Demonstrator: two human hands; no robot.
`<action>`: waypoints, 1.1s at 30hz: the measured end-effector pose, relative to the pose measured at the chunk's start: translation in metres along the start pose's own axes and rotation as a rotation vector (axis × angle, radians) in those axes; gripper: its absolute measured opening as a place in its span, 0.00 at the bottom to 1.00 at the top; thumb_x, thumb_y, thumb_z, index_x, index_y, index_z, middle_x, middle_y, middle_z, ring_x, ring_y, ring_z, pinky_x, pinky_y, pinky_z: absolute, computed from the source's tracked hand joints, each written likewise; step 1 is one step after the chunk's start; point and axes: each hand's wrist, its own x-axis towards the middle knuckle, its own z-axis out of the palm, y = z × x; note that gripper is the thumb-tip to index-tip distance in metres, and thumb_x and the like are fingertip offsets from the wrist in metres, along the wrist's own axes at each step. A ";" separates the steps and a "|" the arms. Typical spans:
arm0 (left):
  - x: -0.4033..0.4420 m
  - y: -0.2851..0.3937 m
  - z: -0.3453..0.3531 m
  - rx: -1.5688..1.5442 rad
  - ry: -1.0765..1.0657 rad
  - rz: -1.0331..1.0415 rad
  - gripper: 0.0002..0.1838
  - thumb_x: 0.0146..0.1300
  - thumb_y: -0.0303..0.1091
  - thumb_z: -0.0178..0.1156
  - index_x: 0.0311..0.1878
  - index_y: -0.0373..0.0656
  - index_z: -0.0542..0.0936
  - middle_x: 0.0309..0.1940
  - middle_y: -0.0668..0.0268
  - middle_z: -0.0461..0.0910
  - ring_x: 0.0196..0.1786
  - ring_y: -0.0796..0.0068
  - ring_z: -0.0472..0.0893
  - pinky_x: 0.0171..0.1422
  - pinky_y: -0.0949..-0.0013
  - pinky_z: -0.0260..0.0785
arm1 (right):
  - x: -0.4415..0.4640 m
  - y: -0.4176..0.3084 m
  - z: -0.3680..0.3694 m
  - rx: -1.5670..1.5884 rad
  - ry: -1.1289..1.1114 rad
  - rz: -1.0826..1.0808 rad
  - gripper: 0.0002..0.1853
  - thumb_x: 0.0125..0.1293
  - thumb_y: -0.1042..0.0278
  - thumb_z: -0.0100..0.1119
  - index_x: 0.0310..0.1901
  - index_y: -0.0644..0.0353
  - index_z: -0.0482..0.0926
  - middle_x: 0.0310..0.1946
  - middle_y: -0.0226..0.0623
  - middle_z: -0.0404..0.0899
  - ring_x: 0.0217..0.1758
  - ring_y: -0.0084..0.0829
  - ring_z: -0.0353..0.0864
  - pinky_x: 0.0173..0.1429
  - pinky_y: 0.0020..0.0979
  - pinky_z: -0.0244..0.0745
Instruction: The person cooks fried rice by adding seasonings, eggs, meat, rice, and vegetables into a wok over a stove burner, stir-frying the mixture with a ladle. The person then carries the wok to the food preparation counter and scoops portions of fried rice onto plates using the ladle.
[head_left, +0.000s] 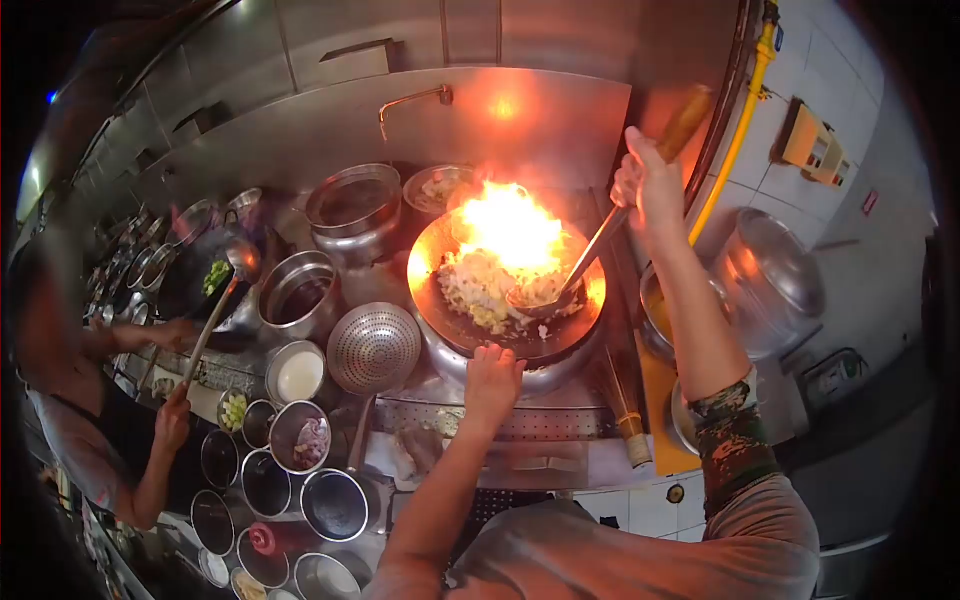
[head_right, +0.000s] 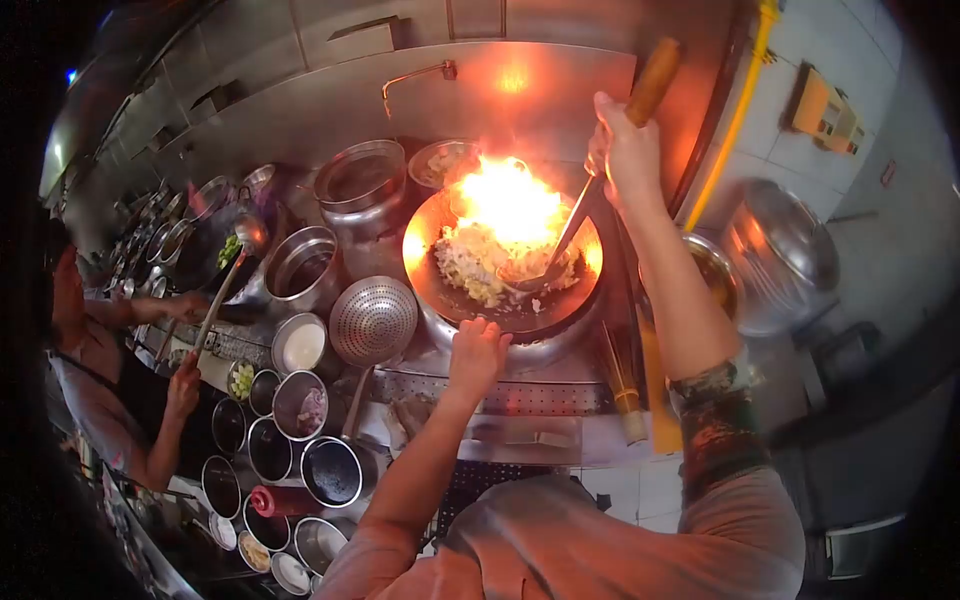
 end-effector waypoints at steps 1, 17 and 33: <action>0.000 0.000 0.002 -0.001 0.002 0.000 0.09 0.56 0.36 0.63 0.32 0.42 0.76 0.34 0.61 0.73 0.43 0.57 0.73 0.44 0.54 0.67 | 0.000 -0.006 0.002 0.006 -0.038 -0.057 0.17 0.66 0.62 0.58 0.21 0.52 0.64 0.10 0.23 0.56 0.09 0.21 0.54 0.14 0.27 0.51; -0.002 0.004 -0.022 -0.060 -0.219 -0.069 0.13 0.56 0.41 0.64 0.38 0.42 0.78 0.39 0.62 0.73 0.47 0.61 0.73 0.48 0.57 0.65 | 0.072 0.134 0.011 0.153 0.051 0.157 0.17 0.65 0.63 0.56 0.20 0.54 0.65 0.09 0.25 0.57 0.08 0.23 0.52 0.14 0.27 0.50; -0.041 0.033 -0.066 -0.026 -0.028 -0.041 0.09 0.55 0.34 0.64 0.34 0.41 0.75 0.34 0.58 0.70 0.40 0.53 0.71 0.41 0.54 0.62 | 0.017 0.041 -0.010 0.038 0.135 0.057 0.22 0.66 0.60 0.57 0.18 0.49 0.58 0.10 0.23 0.51 0.10 0.19 0.49 0.18 0.28 0.48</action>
